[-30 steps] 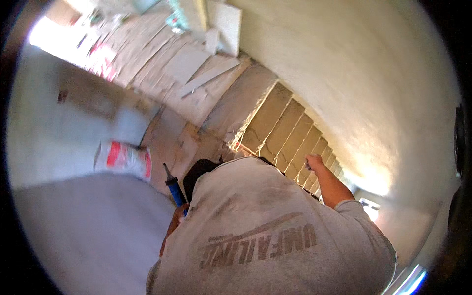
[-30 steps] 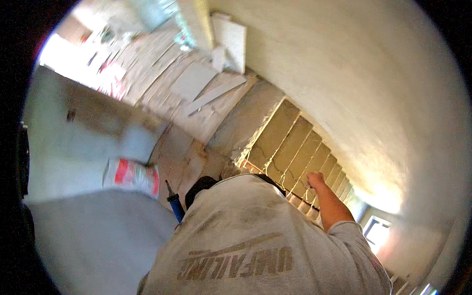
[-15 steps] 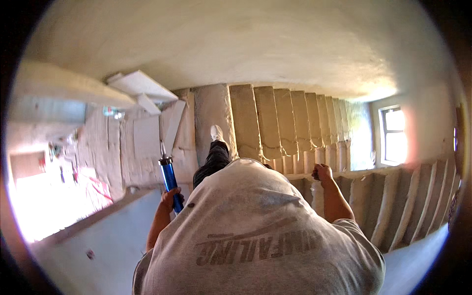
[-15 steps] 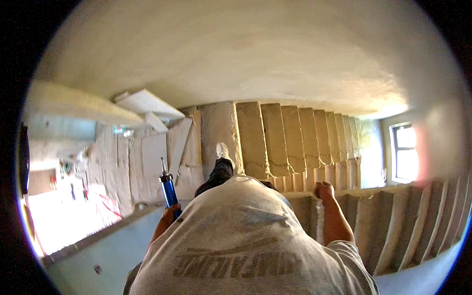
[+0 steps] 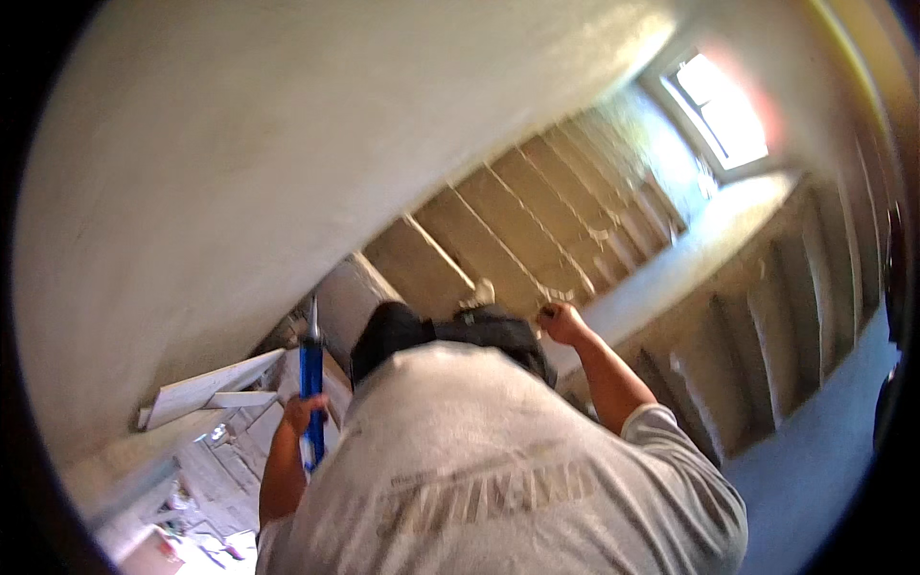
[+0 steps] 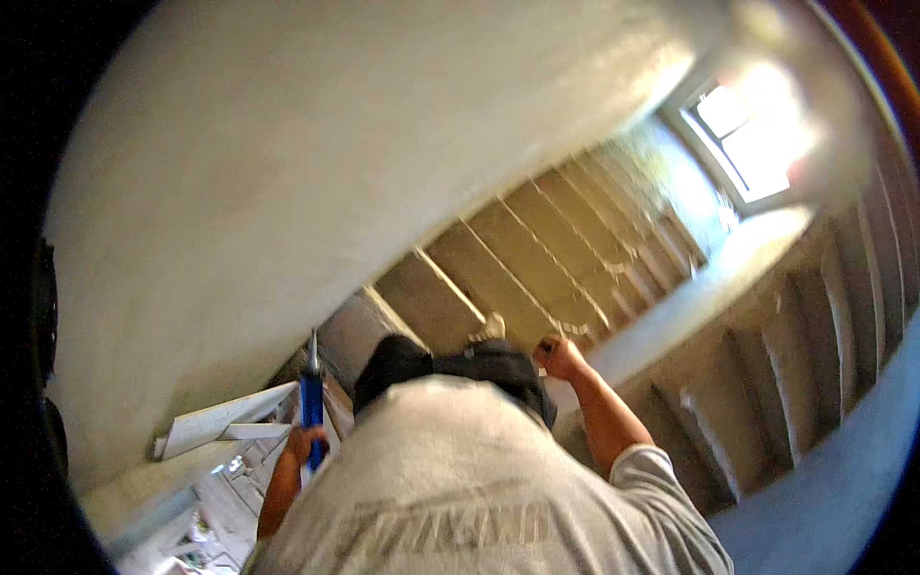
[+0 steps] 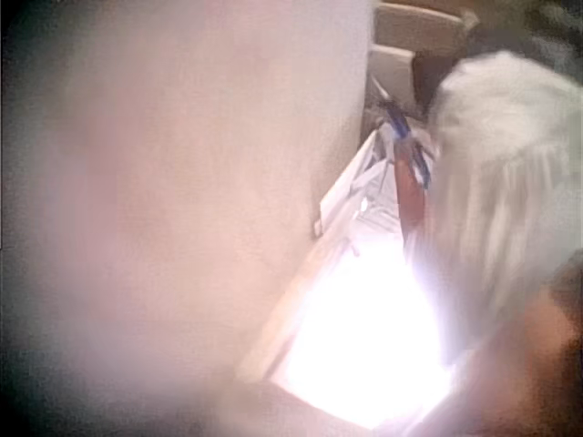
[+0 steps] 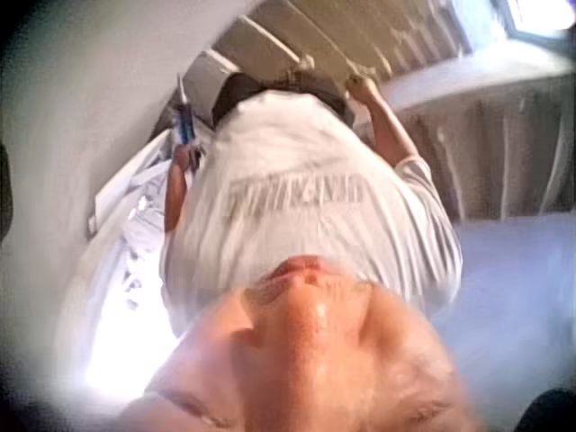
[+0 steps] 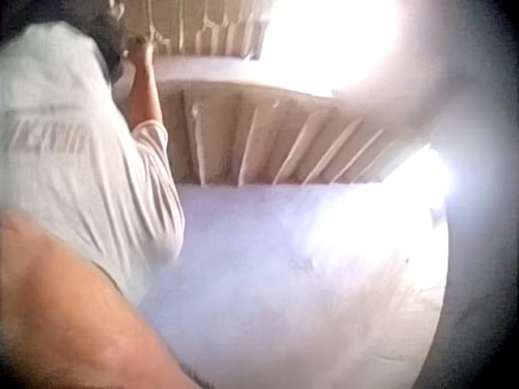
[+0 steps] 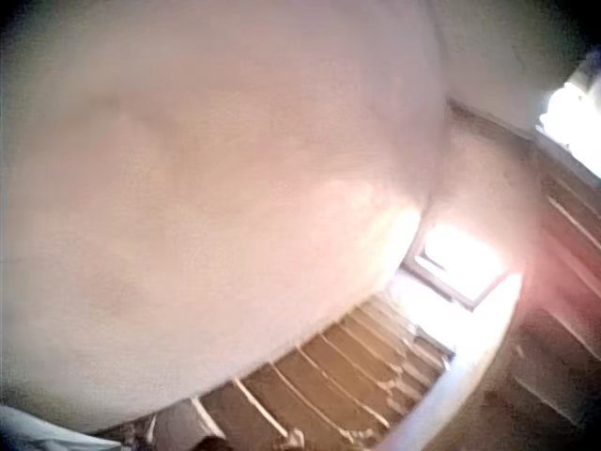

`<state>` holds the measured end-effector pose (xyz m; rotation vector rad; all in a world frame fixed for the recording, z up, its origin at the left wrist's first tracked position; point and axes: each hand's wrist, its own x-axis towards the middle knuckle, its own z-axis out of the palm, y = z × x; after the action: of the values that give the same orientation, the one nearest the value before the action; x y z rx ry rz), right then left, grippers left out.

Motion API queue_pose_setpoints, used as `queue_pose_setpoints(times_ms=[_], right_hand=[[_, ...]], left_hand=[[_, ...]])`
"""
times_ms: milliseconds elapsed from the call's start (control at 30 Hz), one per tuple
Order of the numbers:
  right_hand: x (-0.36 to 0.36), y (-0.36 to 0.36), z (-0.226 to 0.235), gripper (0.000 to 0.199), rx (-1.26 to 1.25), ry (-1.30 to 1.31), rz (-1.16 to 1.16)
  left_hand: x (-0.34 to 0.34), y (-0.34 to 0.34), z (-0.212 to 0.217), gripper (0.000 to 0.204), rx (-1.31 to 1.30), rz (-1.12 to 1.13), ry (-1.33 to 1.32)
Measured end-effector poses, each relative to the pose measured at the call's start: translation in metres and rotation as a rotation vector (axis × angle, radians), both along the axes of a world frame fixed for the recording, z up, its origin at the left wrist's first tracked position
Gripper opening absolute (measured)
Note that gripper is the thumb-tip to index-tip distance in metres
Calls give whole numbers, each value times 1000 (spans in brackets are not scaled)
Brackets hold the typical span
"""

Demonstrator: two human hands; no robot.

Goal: The person walks up a staircase and applies sealant along the edges of a window frame using a caulking gun. They then descend the stairs and repeat the sealant application on another window in a different room.

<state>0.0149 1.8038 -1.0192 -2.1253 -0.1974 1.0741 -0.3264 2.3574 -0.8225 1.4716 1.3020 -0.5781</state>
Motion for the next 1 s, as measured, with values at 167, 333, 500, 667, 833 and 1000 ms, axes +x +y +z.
queue_pose_setpoints(times_ms=[167, 333, 500, 667, 833, 1000], right_hand=[[-115, 95, -16, 33, -196, 263, -699], [-31, -157, 8, 34, -362, 269, -903], [92, -138, -89, 28, 15, 335, -1214], [178, -145, -187, 28, 110, 432, -1359], [191, -177, -269, 25, 147, 548, -1486], [166, -168, -265, 23, 9, 662, -1407]], left_hand=[[144, 232, 1, 40, -65, -349, -191], [432, -34, 41, 31, -161, -510, -116], [618, -80, -27, 30, -198, -603, -100], [744, -169, -143, 31, -266, -628, 40], [825, -235, -223, 27, -449, -646, -12], [808, -213, -226, 20, -335, -763, -77]])
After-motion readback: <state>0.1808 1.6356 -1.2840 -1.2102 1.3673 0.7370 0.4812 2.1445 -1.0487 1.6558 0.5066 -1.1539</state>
